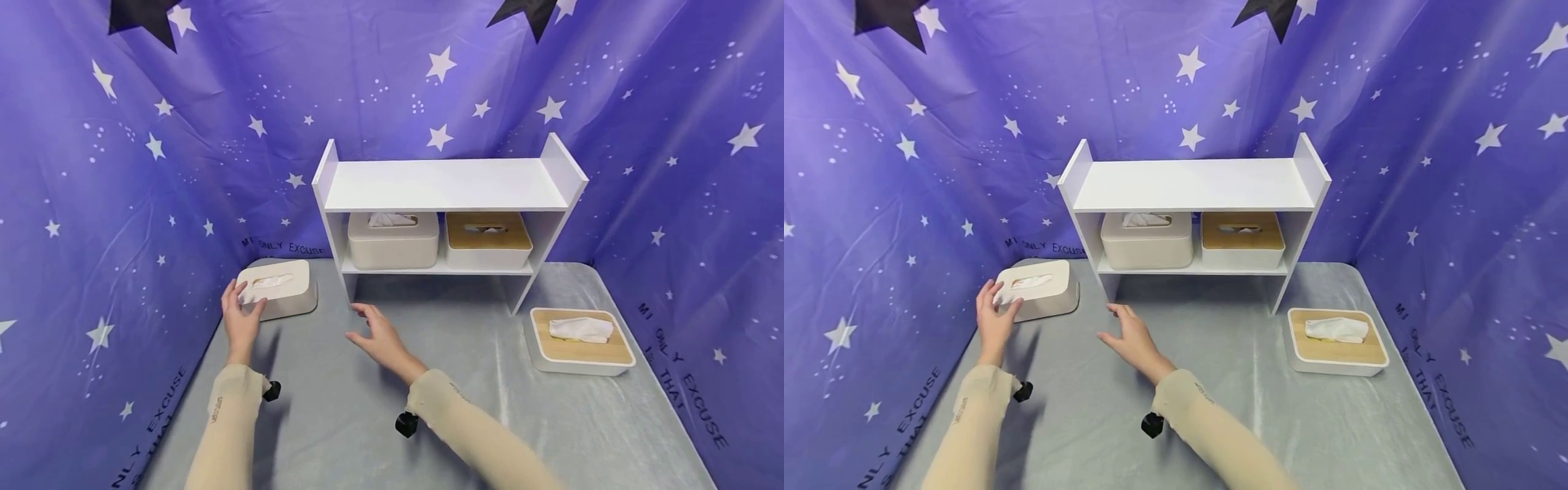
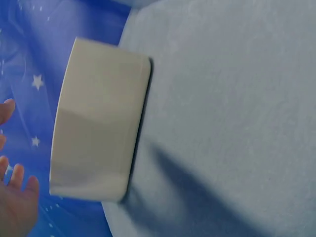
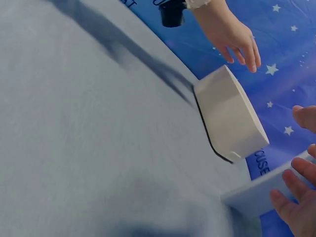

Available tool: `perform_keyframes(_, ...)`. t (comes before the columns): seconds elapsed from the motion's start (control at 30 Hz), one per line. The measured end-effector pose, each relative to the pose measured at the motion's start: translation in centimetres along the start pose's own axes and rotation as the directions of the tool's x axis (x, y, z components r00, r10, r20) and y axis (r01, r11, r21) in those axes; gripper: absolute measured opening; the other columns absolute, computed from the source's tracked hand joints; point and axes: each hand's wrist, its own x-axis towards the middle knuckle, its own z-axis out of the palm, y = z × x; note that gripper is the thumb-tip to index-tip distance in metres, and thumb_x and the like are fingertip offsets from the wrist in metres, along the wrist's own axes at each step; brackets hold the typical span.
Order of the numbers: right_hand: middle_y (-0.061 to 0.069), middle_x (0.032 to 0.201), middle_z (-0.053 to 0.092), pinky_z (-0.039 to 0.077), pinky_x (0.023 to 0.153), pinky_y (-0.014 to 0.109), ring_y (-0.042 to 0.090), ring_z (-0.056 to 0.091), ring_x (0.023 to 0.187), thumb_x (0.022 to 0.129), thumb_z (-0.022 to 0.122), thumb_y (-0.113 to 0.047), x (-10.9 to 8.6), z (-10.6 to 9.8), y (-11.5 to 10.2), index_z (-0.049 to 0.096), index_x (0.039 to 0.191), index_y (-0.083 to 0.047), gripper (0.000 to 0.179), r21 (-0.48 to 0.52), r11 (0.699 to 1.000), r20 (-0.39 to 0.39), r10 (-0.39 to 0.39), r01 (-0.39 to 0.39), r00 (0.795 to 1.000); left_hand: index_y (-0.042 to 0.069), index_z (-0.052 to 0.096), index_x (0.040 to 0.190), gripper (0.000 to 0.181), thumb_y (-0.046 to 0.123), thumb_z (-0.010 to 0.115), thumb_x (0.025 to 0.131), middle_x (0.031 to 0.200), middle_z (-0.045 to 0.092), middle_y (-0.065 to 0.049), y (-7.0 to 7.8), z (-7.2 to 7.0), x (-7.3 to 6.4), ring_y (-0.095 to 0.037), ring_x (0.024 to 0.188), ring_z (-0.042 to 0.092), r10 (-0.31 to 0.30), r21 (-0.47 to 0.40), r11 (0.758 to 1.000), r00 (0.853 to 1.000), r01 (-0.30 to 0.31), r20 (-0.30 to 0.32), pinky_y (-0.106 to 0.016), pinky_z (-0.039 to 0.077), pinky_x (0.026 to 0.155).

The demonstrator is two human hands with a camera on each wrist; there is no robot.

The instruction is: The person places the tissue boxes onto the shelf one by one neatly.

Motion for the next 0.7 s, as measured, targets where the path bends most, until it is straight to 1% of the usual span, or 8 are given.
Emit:
perform_keyframes(0.07, 0.016, 0.138, 0.057, 0.052, 0.105, 0.043, 0.031, 0.057, 0.127, 0.091, 0.072, -0.018, 0.5, 0.6, -0.2, 0.050, 0.140, -0.001, 0.056, -0.005, 1.000, 0.013, -0.007, 0.007, 1.000, -0.009, 0.050, 0.137, 0.059, -0.004, 0.072, 0.082, 0.159, 0.029, -0.022, -0.3, -0.5, 0.3, -0.040, 0.147, 0.030, -0.026, -0.008, 1.000, 0.999, 0.025, -0.030, -0.056, 0.031, 0.120)
perform_keyframes(0.13, 0.016, 0.138, 0.057, 0.052, 0.105, 0.043, 0.030, 0.057, 0.127, 0.091, 0.072, -0.018, 1.0, 1.1, -0.4, 0.050, 0.140, 0.000, 0.056, -0.014, 1.000, 0.023, -0.014, 0.014, 1.000, -0.008, 0.048, 0.139, 0.062, -0.003, 0.073, 0.082, 0.160, 0.027, -0.022, -0.7, -0.9, 0.7, -0.040, 0.148, 0.028, -0.059, 0.002, 0.998, 0.997, 0.060, -0.039, -0.055, 0.030, 0.122)
perform_keyframes(0.23, 0.015, 0.137, 0.058, 0.051, 0.106, 0.041, 0.029, 0.057, 0.127, 0.091, 0.073, -0.020, 1.8, 1.9, -0.5, 0.050, 0.141, -0.002, 0.058, -0.036, 0.999, 0.038, -0.007, 0.009, 0.999, -0.006, 0.042, 0.145, 0.067, 0.000, 0.072, 0.085, 0.162, 0.022, -0.022, -1.0, -1.5, 1.1, -0.041, 0.149, 0.026, -0.115, 0.035, 0.993, 0.993, 0.116, -0.023, -0.054, 0.028, 0.123)
perform_keyframes(0.33, 0.014, 0.137, 0.058, 0.050, 0.107, 0.042, 0.028, 0.057, 0.128, 0.090, 0.073, -0.021, 2.5, 2.5, -0.6, 0.050, 0.141, -0.003, 0.059, -0.057, 0.998, 0.051, 0.005, -0.002, 0.999, -0.004, 0.033, 0.151, 0.073, 0.004, 0.070, 0.088, 0.163, 0.019, -0.023, -1.4, -2.0, 1.4, -0.042, 0.149, 0.026, -0.175, 0.071, 0.982, 0.985, 0.174, 0.009, -0.053, 0.027, 0.124)
perform_keyframes(0.43, 0.015, 0.138, 0.057, 0.048, 0.109, 0.043, 0.029, 0.056, 0.129, 0.090, 0.073, -0.022, 3.3, 3.1, -0.6, 0.049, 0.141, -0.002, 0.060, -0.066, 0.998, 0.073, 0.020, -0.015, 0.997, -0.002, 0.025, 0.155, 0.079, 0.009, 0.069, 0.090, 0.162, 0.019, -0.026, -1.8, -2.4, 1.5, -0.044, 0.149, 0.025, -0.246, 0.105, 0.965, 0.969, 0.241, 0.037, -0.051, 0.024, 0.125)
perform_keyframes(0.5, 0.015, 0.140, 0.056, 0.047, 0.111, 0.043, 0.029, 0.055, 0.130, 0.091, 0.073, -0.024, 3.9, 3.5, -0.7, 0.048, 0.142, -0.003, 0.061, -0.071, 0.997, 0.090, 0.046, -0.040, 0.995, -0.001, 0.019, 0.157, 0.082, 0.012, 0.068, 0.092, 0.162, 0.020, -0.028, -2.1, -2.7, 1.6, -0.044, 0.149, 0.024, -0.292, 0.135, 0.950, 0.954, 0.281, 0.066, -0.051, 0.023, 0.126)
perform_keyframes(0.57, 0.016, 0.141, 0.055, 0.047, 0.111, 0.044, 0.030, 0.055, 0.131, 0.091, 0.073, -0.024, 4.5, 3.8, -0.7, 0.048, 0.143, -0.003, 0.062, -0.070, 0.996, 0.102, 0.061, -0.054, 0.993, 0.000, 0.014, 0.158, 0.085, 0.014, 0.067, 0.093, 0.162, 0.019, -0.029, -2.5, -2.9, 1.7, -0.045, 0.150, 0.023, -0.328, 0.160, 0.937, 0.939, 0.309, 0.103, -0.051, 0.021, 0.126)
perform_keyframes(0.7, 0.018, 0.142, 0.054, 0.046, 0.112, 0.046, 0.032, 0.054, 0.132, 0.090, 0.074, -0.026, 5.4, 4.1, -0.6, 0.045, 0.145, -0.003, 0.065, -0.060, 0.996, 0.124, 0.080, -0.073, 0.989, -0.001, 0.003, 0.159, 0.090, 0.015, 0.066, 0.095, 0.162, 0.019, -0.029, -3.5, -2.9, 1.7, -0.045, 0.150, 0.021, -0.360, 0.156, 0.929, 0.916, 0.335, 0.177, -0.051, 0.021, 0.126)
